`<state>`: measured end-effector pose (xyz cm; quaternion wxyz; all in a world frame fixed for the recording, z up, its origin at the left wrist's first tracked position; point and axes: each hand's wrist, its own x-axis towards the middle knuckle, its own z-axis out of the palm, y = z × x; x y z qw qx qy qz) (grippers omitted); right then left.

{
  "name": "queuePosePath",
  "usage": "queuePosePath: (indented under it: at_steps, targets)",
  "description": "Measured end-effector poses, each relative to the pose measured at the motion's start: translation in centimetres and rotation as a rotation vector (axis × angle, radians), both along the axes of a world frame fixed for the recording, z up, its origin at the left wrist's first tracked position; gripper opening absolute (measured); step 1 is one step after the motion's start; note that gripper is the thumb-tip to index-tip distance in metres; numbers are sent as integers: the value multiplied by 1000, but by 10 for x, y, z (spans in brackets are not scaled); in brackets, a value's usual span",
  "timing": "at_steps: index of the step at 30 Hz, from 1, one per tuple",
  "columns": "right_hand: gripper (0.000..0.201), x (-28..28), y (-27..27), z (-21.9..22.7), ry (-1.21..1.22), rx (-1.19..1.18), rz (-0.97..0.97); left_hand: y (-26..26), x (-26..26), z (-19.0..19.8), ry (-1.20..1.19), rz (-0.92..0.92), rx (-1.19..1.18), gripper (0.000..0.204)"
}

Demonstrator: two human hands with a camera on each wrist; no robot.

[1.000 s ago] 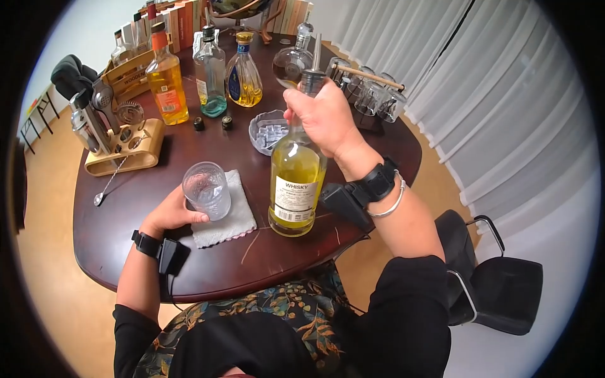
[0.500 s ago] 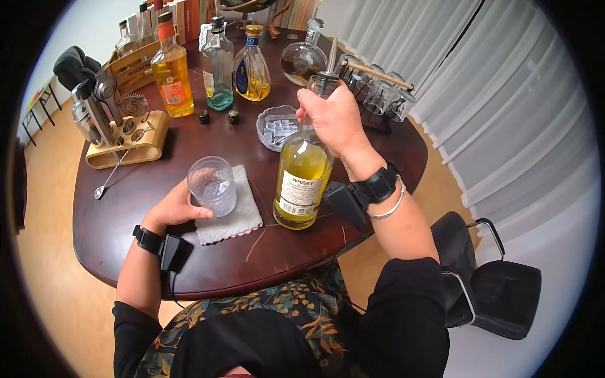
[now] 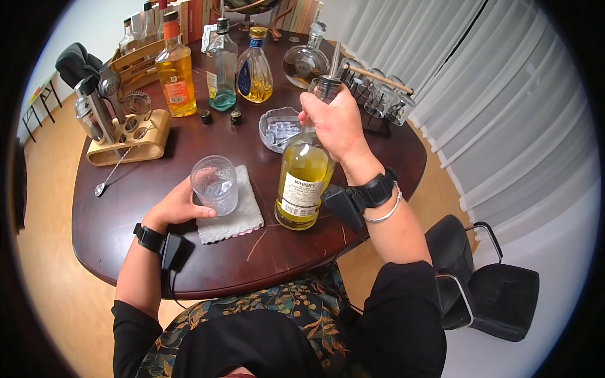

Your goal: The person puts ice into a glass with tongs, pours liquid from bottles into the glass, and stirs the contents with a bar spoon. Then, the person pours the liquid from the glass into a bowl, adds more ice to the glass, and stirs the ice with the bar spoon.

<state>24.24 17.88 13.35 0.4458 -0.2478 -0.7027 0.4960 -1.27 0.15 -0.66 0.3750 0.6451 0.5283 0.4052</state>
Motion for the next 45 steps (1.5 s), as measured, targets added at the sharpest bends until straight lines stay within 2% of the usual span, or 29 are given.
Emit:
queuePosePath:
  at_steps: [9, 14, 45]
  targets:
    - [23, -1, 1, -2, 58, 4, 6, -1, 2, 5, 7, 0, -8, 96]
    - [30, -4, 0, -4, 63, 32, 2, 0, 0, 3, 25, -3, -45, 104]
    - [39, -4, 5, -8, 74, 64, -91, 0, 2, 6, 6, -4, -44, 104]
